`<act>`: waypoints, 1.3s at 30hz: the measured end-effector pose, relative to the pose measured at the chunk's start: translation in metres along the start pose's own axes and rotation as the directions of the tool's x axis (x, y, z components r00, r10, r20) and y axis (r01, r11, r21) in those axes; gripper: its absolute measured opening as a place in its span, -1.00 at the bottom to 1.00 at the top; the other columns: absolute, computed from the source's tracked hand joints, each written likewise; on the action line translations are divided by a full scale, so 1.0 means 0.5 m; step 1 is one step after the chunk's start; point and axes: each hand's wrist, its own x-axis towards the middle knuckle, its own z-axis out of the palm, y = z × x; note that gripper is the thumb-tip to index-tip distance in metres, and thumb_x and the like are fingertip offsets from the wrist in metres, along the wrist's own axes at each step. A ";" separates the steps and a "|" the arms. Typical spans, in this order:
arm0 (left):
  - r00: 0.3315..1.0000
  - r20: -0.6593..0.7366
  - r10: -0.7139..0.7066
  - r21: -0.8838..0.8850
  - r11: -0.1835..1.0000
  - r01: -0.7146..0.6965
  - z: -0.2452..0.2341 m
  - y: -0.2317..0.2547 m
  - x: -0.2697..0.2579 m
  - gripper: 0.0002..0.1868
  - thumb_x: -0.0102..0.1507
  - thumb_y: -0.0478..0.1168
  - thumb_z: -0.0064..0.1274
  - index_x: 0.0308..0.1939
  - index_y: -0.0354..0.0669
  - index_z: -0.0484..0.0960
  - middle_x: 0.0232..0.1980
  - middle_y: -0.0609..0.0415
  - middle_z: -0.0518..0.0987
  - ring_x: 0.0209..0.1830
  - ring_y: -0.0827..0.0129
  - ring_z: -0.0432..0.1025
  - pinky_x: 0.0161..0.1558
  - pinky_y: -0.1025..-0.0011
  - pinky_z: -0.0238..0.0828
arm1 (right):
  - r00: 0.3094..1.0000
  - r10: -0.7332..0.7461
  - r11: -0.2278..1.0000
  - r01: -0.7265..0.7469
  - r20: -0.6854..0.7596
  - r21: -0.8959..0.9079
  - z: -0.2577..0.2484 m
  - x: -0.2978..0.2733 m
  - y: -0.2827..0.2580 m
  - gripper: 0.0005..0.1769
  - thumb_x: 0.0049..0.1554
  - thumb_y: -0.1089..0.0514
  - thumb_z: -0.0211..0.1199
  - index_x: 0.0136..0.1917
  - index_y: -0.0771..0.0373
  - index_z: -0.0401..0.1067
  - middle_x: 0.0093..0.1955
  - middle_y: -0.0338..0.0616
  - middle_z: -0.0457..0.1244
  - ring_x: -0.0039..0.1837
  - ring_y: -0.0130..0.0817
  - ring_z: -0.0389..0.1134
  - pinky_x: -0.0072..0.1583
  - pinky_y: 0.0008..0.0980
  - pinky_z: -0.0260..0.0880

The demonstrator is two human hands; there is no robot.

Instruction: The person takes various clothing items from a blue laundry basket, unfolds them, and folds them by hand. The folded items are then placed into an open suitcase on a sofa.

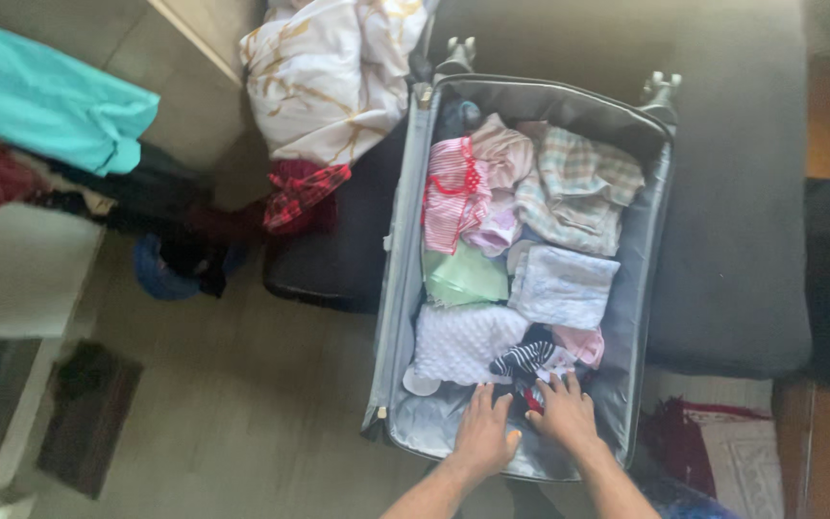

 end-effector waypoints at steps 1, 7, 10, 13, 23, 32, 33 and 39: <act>0.999 0.003 0.032 0.011 0.999 -0.032 -0.010 0.003 -0.012 -0.22 0.18 -0.14 0.29 0.40 -0.32 0.31 0.48 -0.47 0.14 0.53 -0.33 -0.01 0.40 -0.14 0.01 | 0.999 0.028 1.000 -0.027 -0.038 0.011 0.001 -0.022 0.000 -0.15 0.02 -0.25 0.43 0.48 -0.02 0.24 0.61 -0.14 -0.03 0.68 0.00 -0.19 0.49 0.04 0.11; 0.910 0.057 0.410 0.075 0.908 -0.413 -0.095 0.069 -0.028 -0.23 0.13 -0.17 0.33 0.36 -0.31 0.38 0.49 -0.44 0.16 0.55 -0.32 -0.01 0.43 -0.12 -0.01 | 0.750 0.272 0.825 0.140 -0.603 0.547 0.050 -0.264 -0.001 -0.47 -0.02 0.08 0.40 0.23 0.16 0.49 0.36 -0.07 0.31 0.46 -0.07 0.24 0.40 -0.15 0.27; 0.788 0.171 0.591 0.030 0.796 -0.604 -0.111 0.128 -0.024 -0.31 0.12 -0.17 0.31 0.29 -0.32 0.47 0.49 -0.40 0.20 0.57 -0.26 0.02 0.46 -0.07 0.01 | 0.656 0.618 0.582 -0.010 -0.434 0.813 0.111 -0.387 -0.015 -0.56 0.04 0.09 0.35 0.21 0.16 0.52 0.32 -0.14 0.35 0.27 -0.25 0.40 0.16 -0.31 0.48; 0.689 0.257 0.677 -0.002 0.713 -0.701 -0.105 0.180 -0.014 -0.47 0.11 -0.19 0.29 0.12 -0.30 0.56 0.49 -0.41 0.21 0.57 -0.23 0.03 0.48 -0.03 0.02 | 0.545 0.820 0.225 -0.027 -0.174 0.974 0.208 -0.458 -0.015 -0.52 0.04 0.09 0.41 0.23 0.23 0.51 0.20 -0.09 0.38 0.21 -0.27 0.44 0.10 -0.32 0.59; 0.411 0.557 0.722 -0.098 0.548 -0.831 0.013 0.306 -0.120 -0.55 0.11 -0.18 0.27 0.02 -0.33 0.60 0.42 -0.36 0.29 0.54 -0.16 0.05 0.41 0.02 0.10 | 0.091 0.996 -0.008 -0.082 0.016 0.997 0.492 -0.579 0.114 -0.58 0.03 0.05 0.44 0.12 0.26 0.53 0.06 -0.06 0.45 0.02 -0.22 0.51 0.06 -0.25 0.49; 0.446 0.647 0.618 -0.079 0.637 -0.767 0.190 0.298 -0.236 -0.56 0.12 -0.17 0.28 0.01 -0.32 0.61 0.41 -0.33 0.31 0.53 -0.14 0.07 0.37 0.03 0.13 | 0.278 0.947 -0.042 -0.393 0.162 0.918 0.755 -0.511 0.342 -0.63 -0.05 0.04 0.47 0.05 0.11 0.59 0.09 -0.01 0.40 0.16 -0.03 0.43 0.18 -0.12 0.44; 0.464 0.652 0.599 -0.066 0.654 -0.753 0.209 0.293 -0.246 -0.57 0.11 -0.17 0.28 0.00 -0.31 0.61 0.41 -0.32 0.31 0.53 -0.14 0.07 0.37 0.04 0.14 | 0.298 0.942 -0.016 -0.424 0.156 0.906 0.778 -0.505 0.358 -0.64 -0.07 0.04 0.48 0.02 0.11 0.60 0.11 0.01 0.37 0.18 0.01 0.40 0.20 -0.09 0.42; 0.539 0.654 0.531 -0.028 0.729 -0.684 0.304 0.286 -0.287 -0.58 0.11 -0.17 0.29 -0.01 -0.26 0.62 0.40 -0.29 0.33 0.53 -0.13 0.08 0.35 0.05 0.16 | 0.043 0.927 -0.291 -0.544 0.373 0.787 0.829 -0.455 0.476 -0.28 -0.07 -0.03 0.46 0.33 0.16 0.39 0.28 0.16 0.27 0.27 0.13 0.36 0.24 0.04 0.40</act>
